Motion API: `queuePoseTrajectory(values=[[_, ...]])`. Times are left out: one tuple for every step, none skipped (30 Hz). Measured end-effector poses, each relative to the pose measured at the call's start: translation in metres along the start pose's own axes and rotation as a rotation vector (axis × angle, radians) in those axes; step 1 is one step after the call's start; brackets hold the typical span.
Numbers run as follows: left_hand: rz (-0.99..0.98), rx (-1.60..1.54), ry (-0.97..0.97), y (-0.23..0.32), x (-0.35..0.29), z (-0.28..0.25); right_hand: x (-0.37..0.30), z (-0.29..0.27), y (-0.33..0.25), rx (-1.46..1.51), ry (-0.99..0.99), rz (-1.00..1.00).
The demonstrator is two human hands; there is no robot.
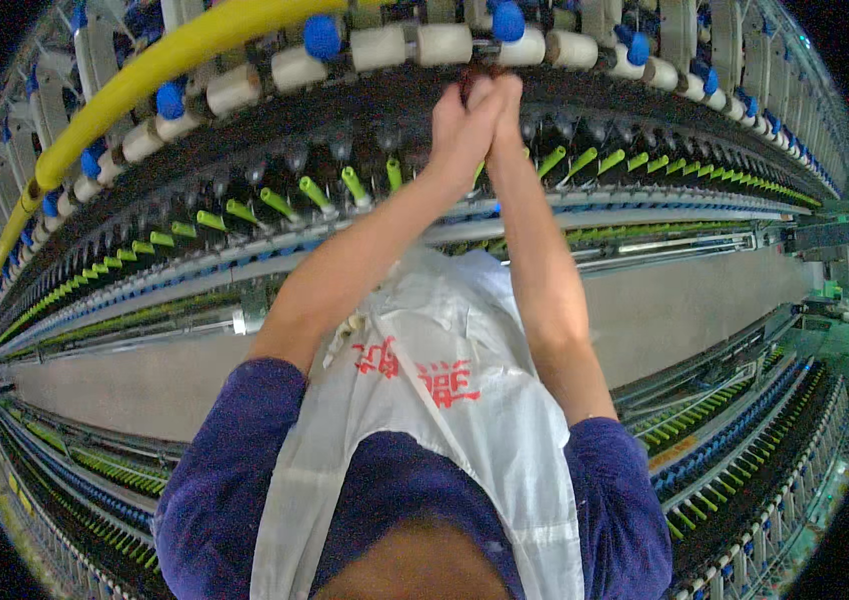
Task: The person threads white yarn through guides and tensioners on a row of spinning machines, then uses a green plastic tool to wind yarn onto bobbins. The person moves along the machine row, repeating the threading and winding steps at multiple stations.
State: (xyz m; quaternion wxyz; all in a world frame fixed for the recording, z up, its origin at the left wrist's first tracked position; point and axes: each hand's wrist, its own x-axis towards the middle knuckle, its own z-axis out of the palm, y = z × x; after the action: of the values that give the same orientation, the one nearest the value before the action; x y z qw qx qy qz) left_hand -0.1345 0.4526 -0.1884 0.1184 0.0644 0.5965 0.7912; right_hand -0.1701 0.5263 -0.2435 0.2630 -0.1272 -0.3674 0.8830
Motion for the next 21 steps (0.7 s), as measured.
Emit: queuePoseTrajectory(values=[[-0.005,-0.070,0.007,-0.001,-0.003,-0.001,-0.002,0.000,0.003,-0.214,-0.052,0.046],[-0.020,-0.140,0.020,-0.001,-0.004,0.000,-0.002,-0.001,-0.001,-0.279,-0.142,0.116],[-0.035,-0.094,0.109,-0.002,-0.006,0.002,-0.003,0.001,-0.002,-0.560,-0.070,-0.176],[0.064,-0.025,0.013,-0.002,-0.005,0.003,-0.002,0.001,-0.008,-0.455,-0.040,-0.199],[0.078,0.049,-0.036,-0.002,-0.005,0.006,-0.003,0.004,-0.014,-0.218,-0.004,-0.235],[0.021,0.140,-0.039,-0.001,-0.004,0.007,-0.003,0.006,-0.022,-0.124,0.072,-0.205],[0.085,0.163,-0.133,-0.001,-0.001,0.010,-0.003,0.009,-0.029,-0.144,0.157,-0.199],[0.095,0.182,-0.173,-0.001,0.003,0.012,-0.005,0.013,-0.036,-0.123,0.182,-0.197],[0.030,0.109,-0.131,-0.002,0.007,0.012,-0.006,0.017,-0.042,-0.265,0.186,-0.163],[0.013,0.008,-0.167,-0.002,0.012,0.013,-0.010,0.022,-0.046,-0.512,0.240,-0.219],[0.006,-0.063,0.019,-0.003,0.017,0.011,-0.012,0.027,-0.049,-0.496,0.181,-0.063],[-0.061,-0.126,0.146,-0.004,0.022,0.010,-0.016,0.031,-0.050,-0.454,0.125,0.027],[0.127,-0.138,0.259,-0.005,0.025,0.007,-0.019,0.035,-0.051,-0.373,0.073,0.069],[0.102,-0.051,0.284,-0.006,0.029,0.004,-0.022,0.039,-0.049,-0.682,0.013,0.025],[0.099,-0.020,0.221,-0.008,0.032,0.002,-0.024,0.040,-0.050,-0.576,0.057,0.037],[0.104,0.009,0.265,-0.009,0.034,0.000,-0.026,0.041,-0.049,-0.471,0.058,0.128],[0.124,-0.077,0.240,-0.011,0.035,0.000,-0.027,0.041,-0.049,-0.556,0.096,0.050],[0.108,-0.173,0.231,-0.012,0.036,-0.001,-0.028,0.039,-0.049,-0.473,0.145,0.002],[0.081,-0.253,0.240,-0.013,0.037,0.001,-0.027,0.038,-0.051,-0.434,0.107,-0.019],[0.013,-0.328,0.204,-0.013,0.038,0.001,-0.027,0.035,-0.052,-0.398,0.153,-0.036],[0.002,-0.304,0.244,-0.012,0.040,0.004,-0.025,0.034,-0.054,-0.380,0.124,-0.027]])
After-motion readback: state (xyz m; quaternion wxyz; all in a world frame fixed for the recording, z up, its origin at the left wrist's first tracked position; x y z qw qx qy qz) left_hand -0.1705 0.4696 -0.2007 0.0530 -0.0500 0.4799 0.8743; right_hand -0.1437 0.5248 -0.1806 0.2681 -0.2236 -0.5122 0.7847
